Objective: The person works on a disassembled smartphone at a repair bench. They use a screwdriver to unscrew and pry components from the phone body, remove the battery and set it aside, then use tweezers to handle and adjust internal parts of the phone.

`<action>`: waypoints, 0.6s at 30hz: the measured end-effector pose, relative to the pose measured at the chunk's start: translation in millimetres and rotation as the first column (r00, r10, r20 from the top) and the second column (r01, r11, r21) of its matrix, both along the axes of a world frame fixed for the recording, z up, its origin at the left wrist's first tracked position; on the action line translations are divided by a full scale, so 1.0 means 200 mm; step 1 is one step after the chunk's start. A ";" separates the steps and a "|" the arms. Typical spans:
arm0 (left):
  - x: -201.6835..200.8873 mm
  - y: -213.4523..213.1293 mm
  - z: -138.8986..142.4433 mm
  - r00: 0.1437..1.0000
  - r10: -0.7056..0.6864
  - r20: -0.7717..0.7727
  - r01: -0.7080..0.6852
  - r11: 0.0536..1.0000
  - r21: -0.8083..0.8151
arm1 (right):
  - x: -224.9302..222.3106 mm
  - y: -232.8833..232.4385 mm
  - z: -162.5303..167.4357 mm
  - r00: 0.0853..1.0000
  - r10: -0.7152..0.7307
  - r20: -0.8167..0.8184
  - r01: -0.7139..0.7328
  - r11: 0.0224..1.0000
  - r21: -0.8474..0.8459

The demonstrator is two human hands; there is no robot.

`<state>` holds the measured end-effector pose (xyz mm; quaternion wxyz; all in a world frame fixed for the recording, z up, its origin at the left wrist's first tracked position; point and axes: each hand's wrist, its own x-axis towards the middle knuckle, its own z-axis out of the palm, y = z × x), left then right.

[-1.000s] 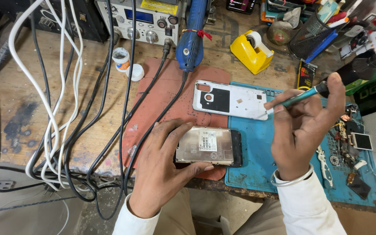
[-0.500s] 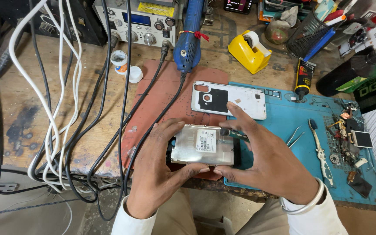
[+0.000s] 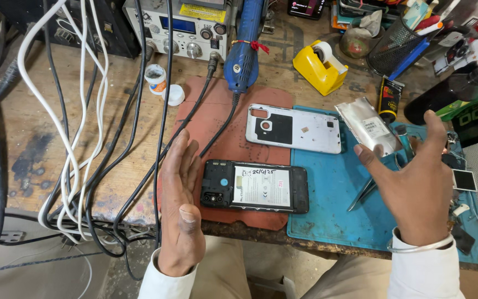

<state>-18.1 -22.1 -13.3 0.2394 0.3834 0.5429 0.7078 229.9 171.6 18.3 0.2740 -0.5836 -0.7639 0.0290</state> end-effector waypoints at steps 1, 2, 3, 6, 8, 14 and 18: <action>0.00 0.00 0.00 1.000 0.000 -0.004 0.000 1.000 0.003 | 0.01 0.01 -0.02 1.000 -0.015 0.010 0.015 1.000 -0.007; 0.00 0.00 0.00 1.000 -0.001 -0.008 0.001 1.000 0.006 | 0.01 0.02 -0.03 1.000 -0.011 0.002 0.011 1.000 -0.013; 0.00 0.00 -0.01 1.000 -0.001 -0.013 0.001 1.000 0.008 | 0.01 0.02 -0.05 1.000 -0.007 -0.005 0.006 1.000 -0.020; 0.00 -0.01 -0.01 1.000 -0.008 -0.019 0.008 1.000 -0.005 | 0.00 0.03 -0.07 1.000 -0.002 -0.009 0.001 1.000 -0.025; 0.00 -0.01 -0.01 0.999 -0.003 -0.035 0.003 1.000 -0.018 | 0.00 0.03 -0.07 1.000 -0.005 0.003 0.005 1.000 -0.028; 0.00 -0.01 -0.01 0.998 0.003 -0.059 -0.003 1.000 -0.009 | -0.01 0.03 -0.06 0.999 -0.006 0.045 0.006 1.000 -0.011; 0.00 -0.01 -0.01 0.998 -0.004 -0.064 0.004 1.000 0.000 | -0.03 0.03 -0.05 0.998 -0.048 0.045 0.053 0.993 -0.102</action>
